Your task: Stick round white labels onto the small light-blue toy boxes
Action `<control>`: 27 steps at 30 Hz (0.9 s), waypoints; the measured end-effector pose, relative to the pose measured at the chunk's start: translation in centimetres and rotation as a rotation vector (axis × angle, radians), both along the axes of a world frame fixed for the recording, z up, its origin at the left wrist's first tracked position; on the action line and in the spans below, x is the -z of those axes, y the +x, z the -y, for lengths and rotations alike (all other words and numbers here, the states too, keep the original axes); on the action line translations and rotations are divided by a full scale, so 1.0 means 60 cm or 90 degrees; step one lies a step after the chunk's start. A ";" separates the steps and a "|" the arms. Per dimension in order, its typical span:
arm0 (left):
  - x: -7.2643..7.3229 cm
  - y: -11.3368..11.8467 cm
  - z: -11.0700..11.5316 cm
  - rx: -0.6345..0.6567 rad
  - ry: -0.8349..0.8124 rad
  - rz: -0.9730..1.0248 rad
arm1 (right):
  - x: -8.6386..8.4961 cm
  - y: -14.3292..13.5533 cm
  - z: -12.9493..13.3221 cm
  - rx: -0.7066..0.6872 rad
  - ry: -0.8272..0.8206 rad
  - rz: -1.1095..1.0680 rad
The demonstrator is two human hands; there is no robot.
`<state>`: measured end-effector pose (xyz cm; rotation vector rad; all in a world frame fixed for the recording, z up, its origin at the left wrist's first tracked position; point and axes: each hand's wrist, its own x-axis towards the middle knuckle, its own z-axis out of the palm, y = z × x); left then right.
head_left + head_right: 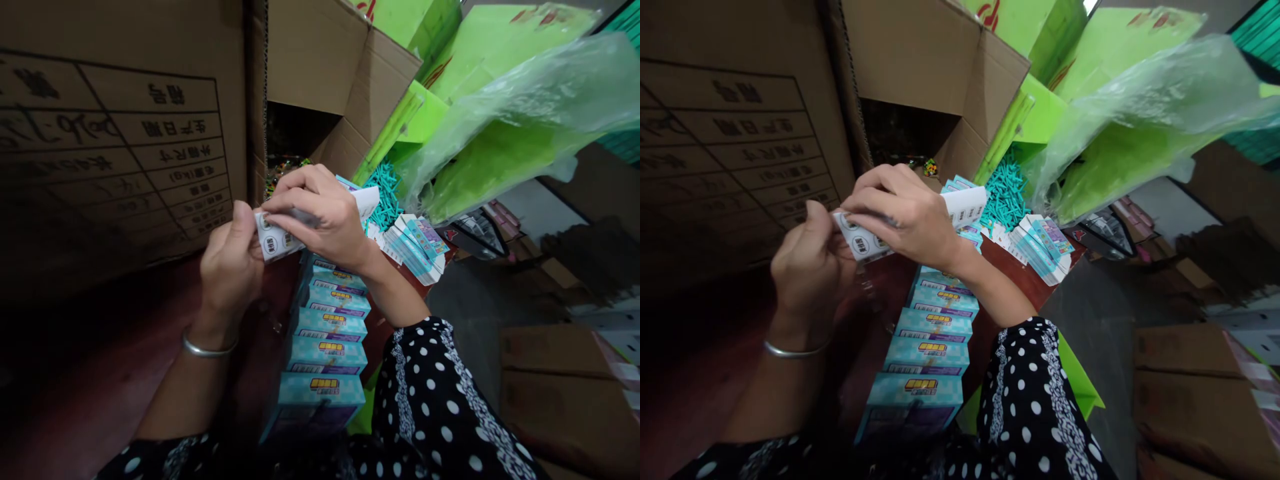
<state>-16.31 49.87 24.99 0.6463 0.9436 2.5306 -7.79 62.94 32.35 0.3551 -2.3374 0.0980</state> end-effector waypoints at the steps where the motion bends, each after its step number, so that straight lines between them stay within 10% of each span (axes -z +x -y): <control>1: -0.002 -0.001 -0.001 -0.017 0.017 0.014 | 0.004 0.000 -0.003 -0.006 0.010 -0.004; 8: -0.020 0.006 -0.004 -0.042 0.029 0.065 | 0.032 -0.003 -0.003 -0.089 0.077 -0.029; 12: -0.030 -0.004 0.004 -0.115 -0.038 0.074 | 0.007 0.034 -0.014 -0.051 -0.160 -0.115; 16: -0.035 -0.027 0.011 -0.301 0.020 0.019 | -0.002 0.067 -0.134 0.117 -0.445 -0.217; 21: -0.038 -0.033 0.015 -0.396 0.012 -0.020 | 0.068 0.078 -0.303 0.265 -0.568 -0.015; 27: -0.033 -0.035 0.012 -0.406 -0.021 -0.044 | 0.129 0.065 -0.324 0.295 -0.619 0.084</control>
